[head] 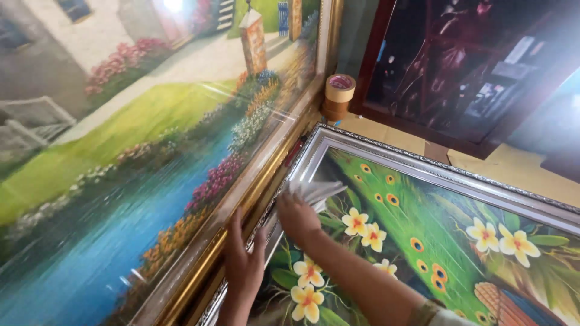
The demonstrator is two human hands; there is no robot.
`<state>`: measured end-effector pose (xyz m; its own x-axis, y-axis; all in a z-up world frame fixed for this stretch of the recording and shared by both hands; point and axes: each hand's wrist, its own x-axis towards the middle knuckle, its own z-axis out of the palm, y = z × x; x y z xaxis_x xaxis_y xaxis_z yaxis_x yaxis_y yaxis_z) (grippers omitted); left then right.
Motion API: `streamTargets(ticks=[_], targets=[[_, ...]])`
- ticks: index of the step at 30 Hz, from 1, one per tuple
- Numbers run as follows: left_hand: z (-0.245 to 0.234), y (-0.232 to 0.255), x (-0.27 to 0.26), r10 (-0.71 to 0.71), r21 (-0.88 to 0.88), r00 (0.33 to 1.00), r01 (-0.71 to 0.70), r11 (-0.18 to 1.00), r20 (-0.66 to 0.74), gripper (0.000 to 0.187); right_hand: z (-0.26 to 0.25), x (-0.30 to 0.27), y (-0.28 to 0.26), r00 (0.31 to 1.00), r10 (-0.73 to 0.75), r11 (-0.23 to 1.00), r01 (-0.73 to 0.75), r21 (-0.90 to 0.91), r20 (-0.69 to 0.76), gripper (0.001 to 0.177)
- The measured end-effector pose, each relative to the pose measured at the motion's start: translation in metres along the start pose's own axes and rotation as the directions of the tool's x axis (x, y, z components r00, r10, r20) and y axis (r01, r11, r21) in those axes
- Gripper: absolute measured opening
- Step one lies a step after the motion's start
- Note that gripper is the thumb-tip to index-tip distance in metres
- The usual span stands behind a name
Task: The person cleans a framed peacock painting by wiping the glass front and the wooden back with a cloth.
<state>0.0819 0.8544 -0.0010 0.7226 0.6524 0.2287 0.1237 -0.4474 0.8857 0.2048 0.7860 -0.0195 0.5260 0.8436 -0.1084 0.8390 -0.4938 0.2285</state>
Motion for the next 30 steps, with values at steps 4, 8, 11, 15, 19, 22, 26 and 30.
streamTargets(ticks=[4,8,11,15,19,22,26,30], targets=[[-0.050,-0.045,-0.087,0.175,0.228,0.948,-0.114,0.967,-0.267,0.044,0.009,-0.047,-0.090,0.963,-0.229,0.943,0.184,-0.278,-0.140,0.049],[-0.078,-0.071,-0.159,0.087,0.261,0.871,0.049,0.964,-0.484,0.044,0.004,-0.104,-0.170,0.870,-0.280,0.713,0.472,0.519,-0.406,0.035],[-0.085,-0.070,-0.191,-0.124,0.059,0.897,0.164,0.985,-0.425,0.052,0.018,-0.132,-0.210,0.877,-0.247,0.653,0.465,0.598,-0.412,0.036],[-0.090,-0.041,-0.215,-0.119,-0.001,0.965,0.123,0.992,-0.234,0.061,0.015,-0.169,-0.208,0.899,-0.200,0.765,0.392,0.512,-0.390,0.045],[-0.080,-0.010,-0.232,0.071,0.125,0.993,-0.059,0.990,-0.095,0.057,-0.014,-0.243,-0.174,0.890,-0.022,0.551,0.391,0.737,-0.456,0.027],[-0.051,0.013,-0.249,0.250,0.084,0.967,-0.253,0.964,0.036,0.057,-0.009,-0.305,-0.150,0.882,0.073,0.678,0.298,0.672,-0.465,0.016],[-0.020,0.053,-0.285,0.386,-0.110,0.813,-0.377,0.919,0.435,0.046,0.002,-0.393,-0.125,0.869,0.196,0.688,0.209,0.695,-0.455,0.023],[0.016,0.068,-0.323,0.476,-0.353,0.488,-0.327,0.877,0.731,0.050,0.030,-0.484,-0.103,0.801,0.446,0.701,-0.034,0.712,-0.401,0.020]])
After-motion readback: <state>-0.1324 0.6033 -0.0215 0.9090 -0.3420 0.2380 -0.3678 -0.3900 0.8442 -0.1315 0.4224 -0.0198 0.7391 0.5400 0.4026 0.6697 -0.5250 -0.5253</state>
